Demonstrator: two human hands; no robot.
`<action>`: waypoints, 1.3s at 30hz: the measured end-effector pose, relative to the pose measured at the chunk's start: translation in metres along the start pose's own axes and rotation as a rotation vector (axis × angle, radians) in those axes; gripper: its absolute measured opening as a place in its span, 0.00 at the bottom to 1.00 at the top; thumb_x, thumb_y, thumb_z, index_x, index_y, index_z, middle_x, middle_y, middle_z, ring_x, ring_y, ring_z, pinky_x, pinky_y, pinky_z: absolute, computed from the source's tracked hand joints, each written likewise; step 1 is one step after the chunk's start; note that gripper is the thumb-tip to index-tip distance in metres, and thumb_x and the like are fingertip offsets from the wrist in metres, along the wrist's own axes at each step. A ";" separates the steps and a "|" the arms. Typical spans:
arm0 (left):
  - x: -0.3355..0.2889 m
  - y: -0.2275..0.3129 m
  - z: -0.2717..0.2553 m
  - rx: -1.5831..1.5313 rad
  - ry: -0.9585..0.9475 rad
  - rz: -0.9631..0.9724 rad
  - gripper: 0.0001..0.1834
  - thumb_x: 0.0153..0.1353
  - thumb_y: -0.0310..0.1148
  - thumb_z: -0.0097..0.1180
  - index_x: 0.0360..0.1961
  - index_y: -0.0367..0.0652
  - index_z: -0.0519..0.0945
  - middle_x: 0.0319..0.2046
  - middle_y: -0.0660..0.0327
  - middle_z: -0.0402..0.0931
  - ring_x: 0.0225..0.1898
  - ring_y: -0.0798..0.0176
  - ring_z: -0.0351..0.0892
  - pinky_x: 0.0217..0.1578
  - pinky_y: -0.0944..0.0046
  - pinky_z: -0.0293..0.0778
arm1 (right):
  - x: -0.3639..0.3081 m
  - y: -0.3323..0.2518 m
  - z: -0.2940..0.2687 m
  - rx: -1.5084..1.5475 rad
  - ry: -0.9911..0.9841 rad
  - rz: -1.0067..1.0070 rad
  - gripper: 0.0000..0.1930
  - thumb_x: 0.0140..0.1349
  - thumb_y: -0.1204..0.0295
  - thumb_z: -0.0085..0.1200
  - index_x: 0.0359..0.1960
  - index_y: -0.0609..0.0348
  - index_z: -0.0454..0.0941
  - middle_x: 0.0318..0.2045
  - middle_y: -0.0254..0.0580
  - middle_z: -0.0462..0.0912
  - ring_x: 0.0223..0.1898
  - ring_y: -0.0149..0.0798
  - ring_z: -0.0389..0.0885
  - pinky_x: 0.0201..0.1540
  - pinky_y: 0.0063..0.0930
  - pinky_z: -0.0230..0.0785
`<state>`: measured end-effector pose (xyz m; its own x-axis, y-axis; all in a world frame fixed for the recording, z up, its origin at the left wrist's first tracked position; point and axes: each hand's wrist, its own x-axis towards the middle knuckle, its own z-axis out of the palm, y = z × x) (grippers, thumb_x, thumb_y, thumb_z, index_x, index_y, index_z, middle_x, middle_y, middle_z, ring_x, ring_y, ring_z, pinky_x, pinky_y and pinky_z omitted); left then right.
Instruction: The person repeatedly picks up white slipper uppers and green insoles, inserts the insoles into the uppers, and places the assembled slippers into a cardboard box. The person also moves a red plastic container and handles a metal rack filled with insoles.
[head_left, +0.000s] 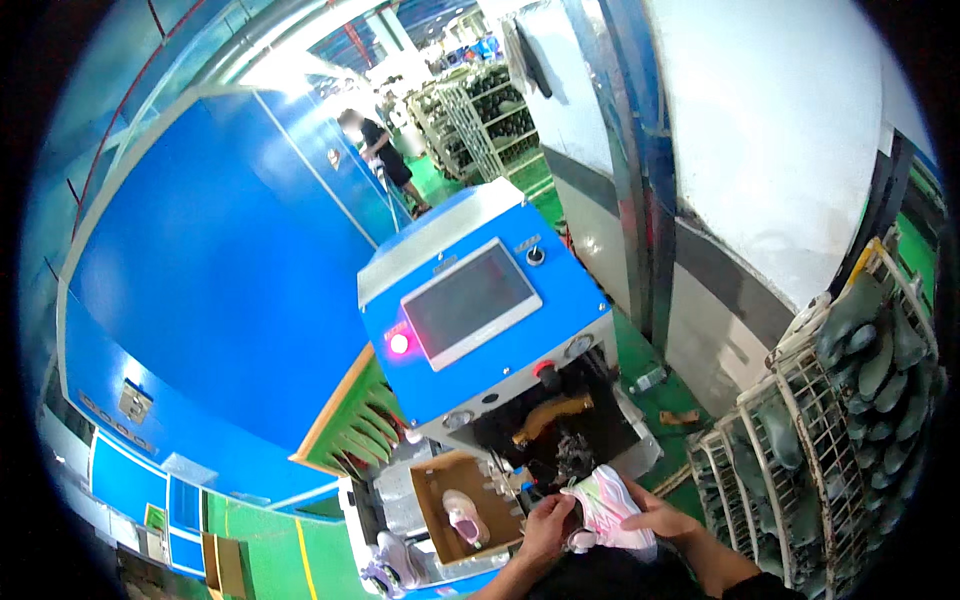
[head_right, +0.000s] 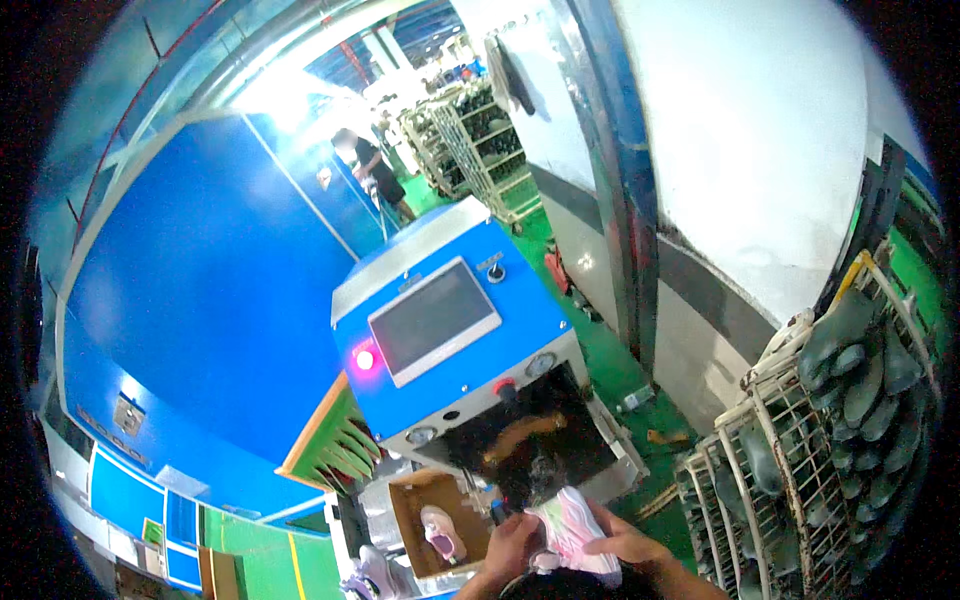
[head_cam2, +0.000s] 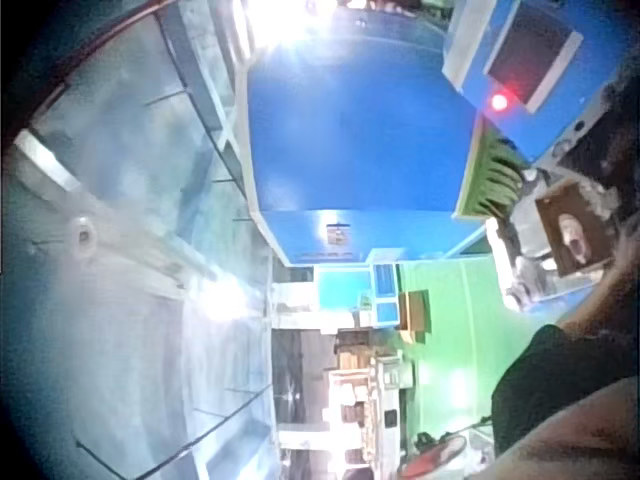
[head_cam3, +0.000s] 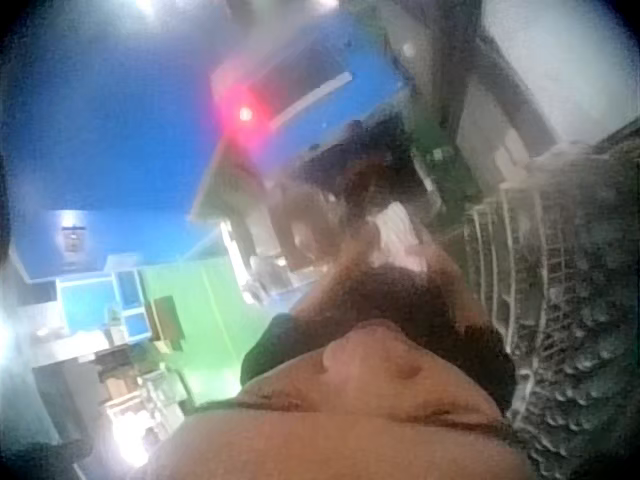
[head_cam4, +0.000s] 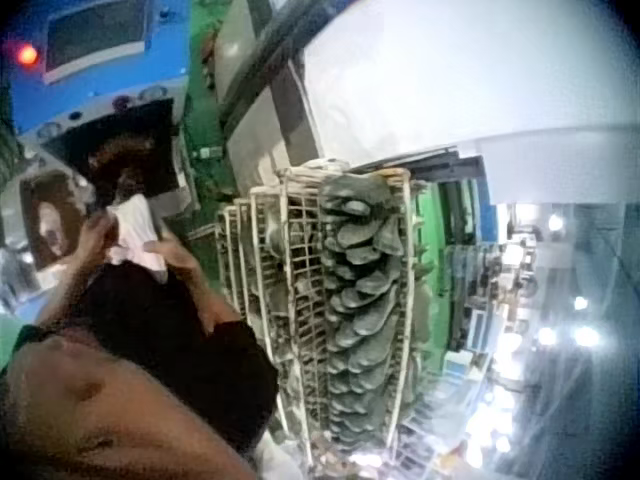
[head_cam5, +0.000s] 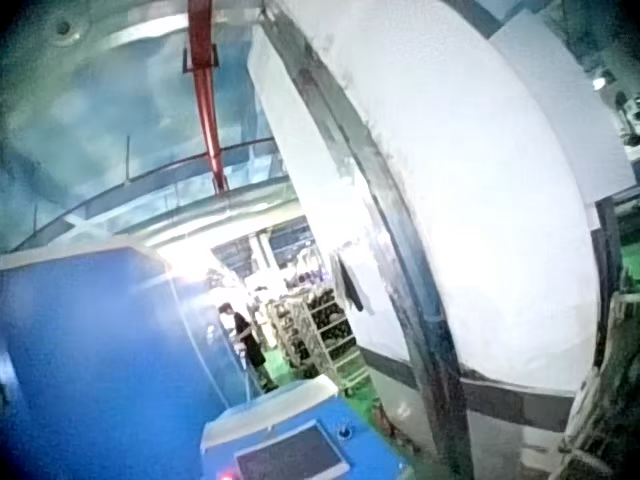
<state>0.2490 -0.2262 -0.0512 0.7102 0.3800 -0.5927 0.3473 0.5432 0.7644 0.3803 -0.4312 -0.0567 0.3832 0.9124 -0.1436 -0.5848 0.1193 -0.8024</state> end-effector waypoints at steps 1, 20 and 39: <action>0.001 -0.002 0.003 -0.091 0.077 0.034 0.11 0.70 0.38 0.59 0.43 0.40 0.80 0.31 0.67 0.77 0.31 0.72 0.75 0.31 0.69 0.73 | 0.008 0.000 0.001 0.083 0.005 0.033 0.49 0.54 0.82 0.62 0.78 0.59 0.48 0.71 0.44 0.66 0.71 0.39 0.64 0.73 0.37 0.55; 0.036 -0.036 -0.047 0.153 -0.202 0.507 0.12 0.73 0.31 0.54 0.53 0.36 0.74 0.52 0.51 0.81 0.68 0.55 0.71 0.60 0.63 0.70 | 0.107 -0.023 0.043 -0.737 0.498 -0.027 0.49 0.49 0.76 0.63 0.76 0.62 0.55 0.68 0.53 0.70 0.65 0.41 0.72 0.68 0.32 0.61; 0.056 -0.043 -0.136 0.343 -0.041 0.168 0.19 0.67 0.41 0.60 0.48 0.34 0.78 0.37 0.54 0.83 0.40 0.62 0.82 0.44 0.61 0.77 | 0.207 0.032 0.074 -1.879 0.521 0.331 0.46 0.66 0.57 0.57 0.80 0.45 0.43 0.60 0.65 0.64 0.51 0.64 0.74 0.53 0.56 0.69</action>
<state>0.1910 -0.1265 -0.1520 0.7962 0.4084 -0.4465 0.4035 0.1914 0.8947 0.3883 -0.2093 -0.0697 0.7770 0.5838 -0.2357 0.5622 -0.8119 -0.1577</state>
